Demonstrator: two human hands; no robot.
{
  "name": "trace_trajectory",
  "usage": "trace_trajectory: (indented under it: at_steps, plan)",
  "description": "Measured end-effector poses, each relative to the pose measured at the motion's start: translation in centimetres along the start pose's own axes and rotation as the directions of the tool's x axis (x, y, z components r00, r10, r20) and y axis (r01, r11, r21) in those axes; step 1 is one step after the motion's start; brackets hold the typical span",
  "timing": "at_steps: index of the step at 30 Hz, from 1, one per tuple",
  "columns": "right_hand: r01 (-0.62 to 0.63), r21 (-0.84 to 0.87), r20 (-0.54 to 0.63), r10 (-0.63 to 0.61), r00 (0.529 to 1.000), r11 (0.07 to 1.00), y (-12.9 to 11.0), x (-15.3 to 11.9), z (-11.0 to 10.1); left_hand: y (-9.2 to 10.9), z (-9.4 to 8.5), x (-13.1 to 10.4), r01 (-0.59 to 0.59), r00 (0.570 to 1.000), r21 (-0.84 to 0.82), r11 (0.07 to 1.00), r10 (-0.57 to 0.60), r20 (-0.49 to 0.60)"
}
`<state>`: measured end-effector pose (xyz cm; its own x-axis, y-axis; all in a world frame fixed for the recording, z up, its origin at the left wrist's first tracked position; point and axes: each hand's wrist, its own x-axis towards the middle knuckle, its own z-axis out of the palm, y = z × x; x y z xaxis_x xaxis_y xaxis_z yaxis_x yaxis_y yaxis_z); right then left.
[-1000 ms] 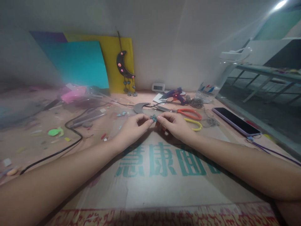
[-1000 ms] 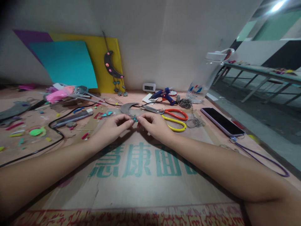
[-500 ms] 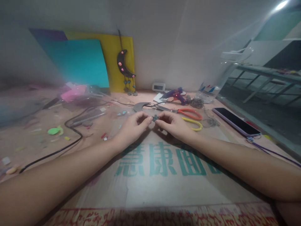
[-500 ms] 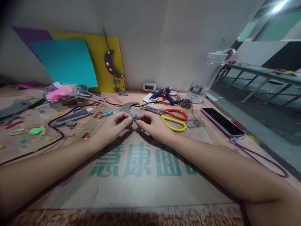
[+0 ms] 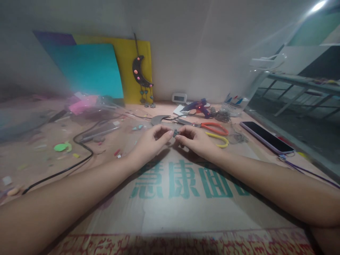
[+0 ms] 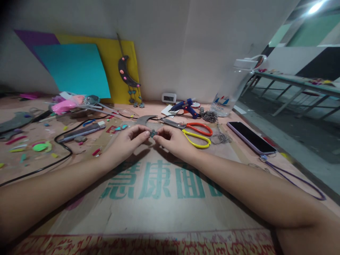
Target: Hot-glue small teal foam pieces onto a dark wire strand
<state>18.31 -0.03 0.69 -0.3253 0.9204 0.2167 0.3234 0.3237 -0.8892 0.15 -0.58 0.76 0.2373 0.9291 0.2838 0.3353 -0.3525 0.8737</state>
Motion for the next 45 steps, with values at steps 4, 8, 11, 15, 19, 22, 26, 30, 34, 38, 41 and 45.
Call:
trace_trajectory:
  at_steps: [4, 8, 11, 15, 19, 22, 26, 30, 34, 38, 41, 45]
  plan:
    - [0.004, -0.019, 0.017, -0.004, 1.0, 1.0, 0.1, -0.1, -0.1, 0.4, 0.1, 0.0, 0.007, 1.0, 0.054, 0.999, -0.008, 0.005]
    - [0.028, -0.021, 0.022, -0.028, 0.999, 0.999, 0.4, 0.0, -0.2, 0.5, 0.1, 0.1, 0.003, 1.0, 0.096, 0.995, -0.004, 0.015]
    - [0.051, -0.023, 0.017, -0.051, 0.999, 0.998, 0.4, 0.0, -0.2, 0.6, 0.0, 0.0, 0.01, 1.0, 0.101, 0.995, -0.012, 0.017]
    - [0.037, -0.037, -0.005, -0.037, 0.999, 0.999, 0.4, -0.1, -0.2, 0.4, 0.1, 0.0, 0.018, 1.0, 0.089, 0.996, -0.02, 0.024]
    - [0.048, -0.04, -0.017, -0.048, 0.999, 0.998, 0.6, 0.0, -0.2, 0.0, 0.1, 0.0, 0.007, 1.0, 0.028, 1.0, -0.007, 0.014]
    - [0.046, -0.052, -0.02, -0.047, 0.999, 0.998, 0.6, 0.0, -0.1, -0.1, 0.1, 0.0, -0.004, 1.0, -0.013, 1.0, 0.004, 0.025]
    - [0.029, -0.051, -0.013, -0.029, 0.999, 0.998, 0.4, 0.0, -0.1, 0.1, 0.0, 0.0, -0.01, 1.0, 0.047, 0.999, 0.009, 0.017]
    - [0.025, -0.04, -0.001, -0.025, 1.0, 0.999, 0.1, -0.2, -0.2, 0.3, 0.1, 0.1, -0.013, 1.0, 0.092, 0.996, 0.011, 0.029]
    - [0.036, -0.058, 0.004, -0.035, 0.999, 0.998, -0.1, -0.3, -0.2, 0.3, 0.1, 0.1, -0.023, 0.999, 0.117, 0.993, 0.018, 0.046]
    - [0.063, -0.125, 0.01, -0.062, 0.998, 0.99, -0.3, -0.3, -0.2, -0.1, 0.0, 0.1, -0.04, 0.998, 0.144, 0.989, 0.033, 0.048]
    - [0.07, -0.157, -0.001, -0.071, 0.997, 0.985, -0.3, -0.2, -0.2, -0.4, 0.0, 0.1, -0.029, 0.997, 0.118, 0.993, 0.021, 0.071]
    - [0.065, -0.151, -0.017, -0.068, 0.998, 0.986, -0.1, -0.1, -0.2, -0.4, 0.1, 0.1, -0.002, 0.998, 0.018, 1.0, 0.0, 0.06]
